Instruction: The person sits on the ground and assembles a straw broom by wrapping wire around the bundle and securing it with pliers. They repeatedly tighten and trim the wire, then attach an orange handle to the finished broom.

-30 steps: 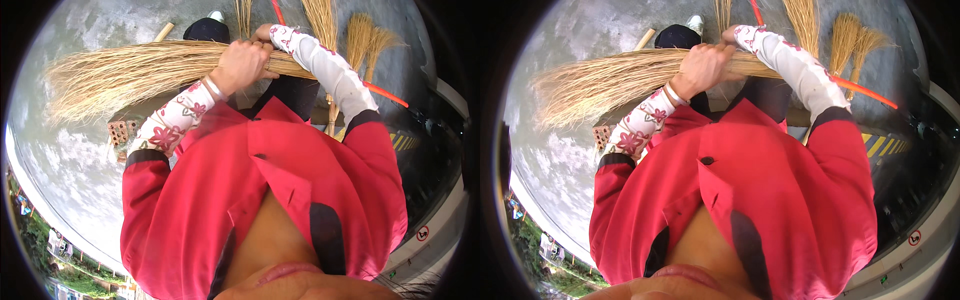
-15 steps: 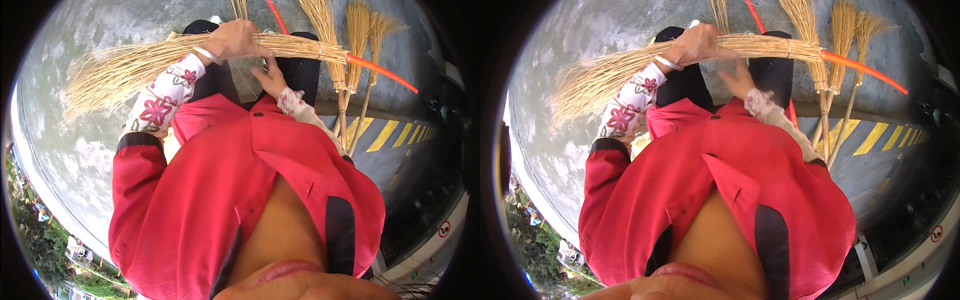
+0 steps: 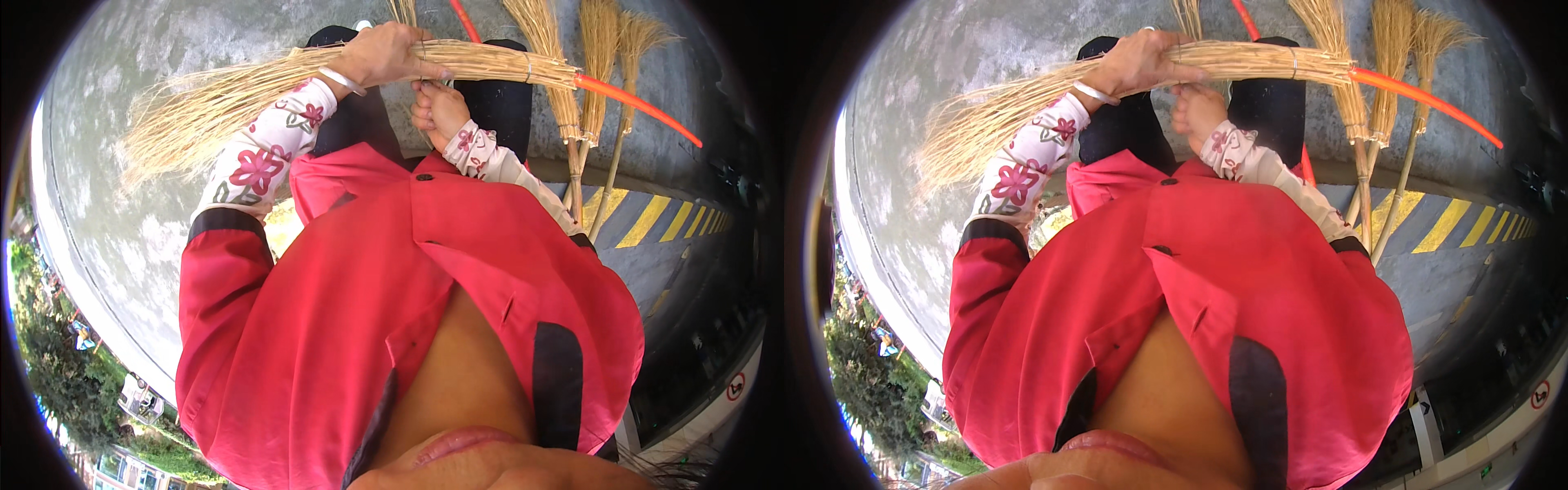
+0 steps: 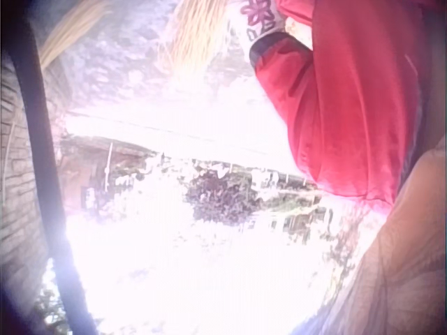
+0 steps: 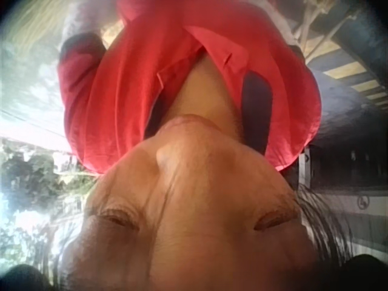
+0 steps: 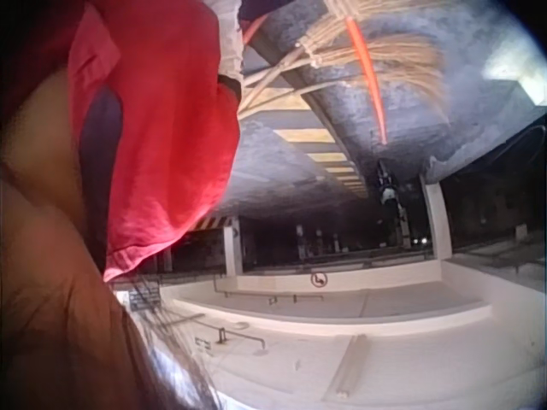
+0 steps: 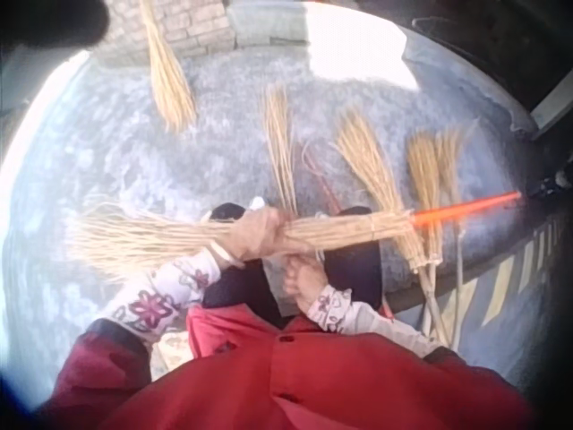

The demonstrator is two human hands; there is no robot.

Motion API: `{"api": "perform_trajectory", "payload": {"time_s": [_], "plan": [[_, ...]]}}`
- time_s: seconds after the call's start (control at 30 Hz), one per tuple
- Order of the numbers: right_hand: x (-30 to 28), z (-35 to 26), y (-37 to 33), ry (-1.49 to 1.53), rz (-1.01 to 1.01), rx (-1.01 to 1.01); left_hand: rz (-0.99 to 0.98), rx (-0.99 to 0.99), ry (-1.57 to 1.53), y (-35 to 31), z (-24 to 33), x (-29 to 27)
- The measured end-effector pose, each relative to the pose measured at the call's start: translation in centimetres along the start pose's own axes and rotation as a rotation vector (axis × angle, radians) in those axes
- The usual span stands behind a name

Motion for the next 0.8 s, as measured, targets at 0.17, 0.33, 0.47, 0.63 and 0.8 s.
{"api": "perform_trajectory", "payload": {"time_s": [0.17,0.33,0.47,0.63,0.8], "plan": [[0.8,-1.1,-0.6,-0.18,-0.033,-0.06,0.063,0.074,0.203,-0.5,1.2,-0.4],[1.2,-2.3,-1.9,-0.251,-0.157,-0.085,0.245,0.218,0.319,-1.6,2.3,-0.8],[1.2,-3.7,-2.6,-0.26,-0.242,-0.011,0.31,0.313,0.394,-1.8,2.8,-0.2],[2.2,-5.0,-3.2,-0.18,-0.364,0.05,0.273,0.382,0.463,-2.0,3.3,0.0],[0.6,-5.5,-2.1,-0.345,-0.205,0.138,0.09,0.392,0.238,-2.5,3.4,-0.1]]}}
Point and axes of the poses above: each hand's wrist, its own y-axis towards the middle knuckle, its own x-axis out of the palm, z = x × y, the point moved 9 cm from there along y, towards the middle knuckle, and after that the axes turned 3 degrees about -y, right-handed, at the moved point
